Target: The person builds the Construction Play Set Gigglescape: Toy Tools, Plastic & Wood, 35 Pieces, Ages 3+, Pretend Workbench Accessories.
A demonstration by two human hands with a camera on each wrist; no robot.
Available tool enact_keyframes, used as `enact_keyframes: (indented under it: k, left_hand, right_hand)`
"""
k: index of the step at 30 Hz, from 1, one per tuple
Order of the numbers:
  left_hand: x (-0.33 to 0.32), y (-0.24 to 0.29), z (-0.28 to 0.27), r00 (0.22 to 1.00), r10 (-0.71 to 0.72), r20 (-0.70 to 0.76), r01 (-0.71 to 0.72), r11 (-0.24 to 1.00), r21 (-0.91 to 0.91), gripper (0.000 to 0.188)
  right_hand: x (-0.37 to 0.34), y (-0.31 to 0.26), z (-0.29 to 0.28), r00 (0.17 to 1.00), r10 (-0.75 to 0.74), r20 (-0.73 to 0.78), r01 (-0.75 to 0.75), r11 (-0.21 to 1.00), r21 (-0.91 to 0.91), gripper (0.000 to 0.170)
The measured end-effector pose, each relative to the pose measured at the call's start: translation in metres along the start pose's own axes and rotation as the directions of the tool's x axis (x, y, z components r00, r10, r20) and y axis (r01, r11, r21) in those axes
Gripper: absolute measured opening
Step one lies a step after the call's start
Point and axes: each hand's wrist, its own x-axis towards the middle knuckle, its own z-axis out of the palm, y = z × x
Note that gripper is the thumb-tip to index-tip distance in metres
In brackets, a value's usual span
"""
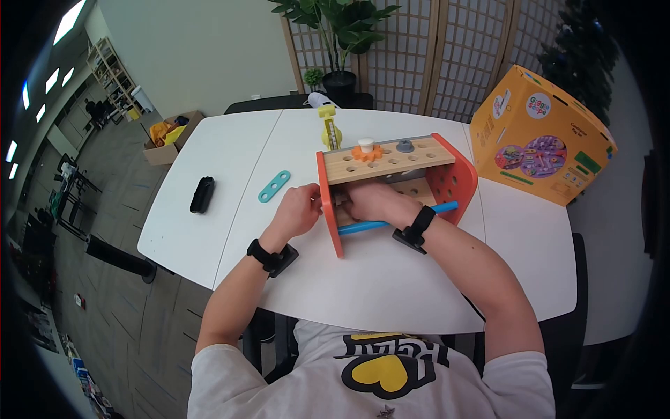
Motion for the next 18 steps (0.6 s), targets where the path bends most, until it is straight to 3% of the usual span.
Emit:
enact_keyframes:
  k: [4,13,18]
  left_hand:
    - [0.0,0.003,-0.002,1.0,-0.013,0.01,0.013,1.0,0.015,0.021]
    - [-0.001,0.003,-0.002,1.0,0.025,-0.007,-0.024,0.999,0.047,0.021]
    - [0.0,0.002,-0.001,1.0,0.004,0.002,-0.004,0.999,0.033,0.022]
  right_hand:
    - [0.0,0.002,0.003,0.999,-0.025,-0.036,0.026,0.999,0.026,0.031]
    - [0.01,0.009,0.01,0.996,0.027,0.091,-0.018,0.996,-0.089,0.037]
    - [0.001,0.004,0.004,0.998,-0.049,-0.032,0.049,0.999,-0.01,0.038]
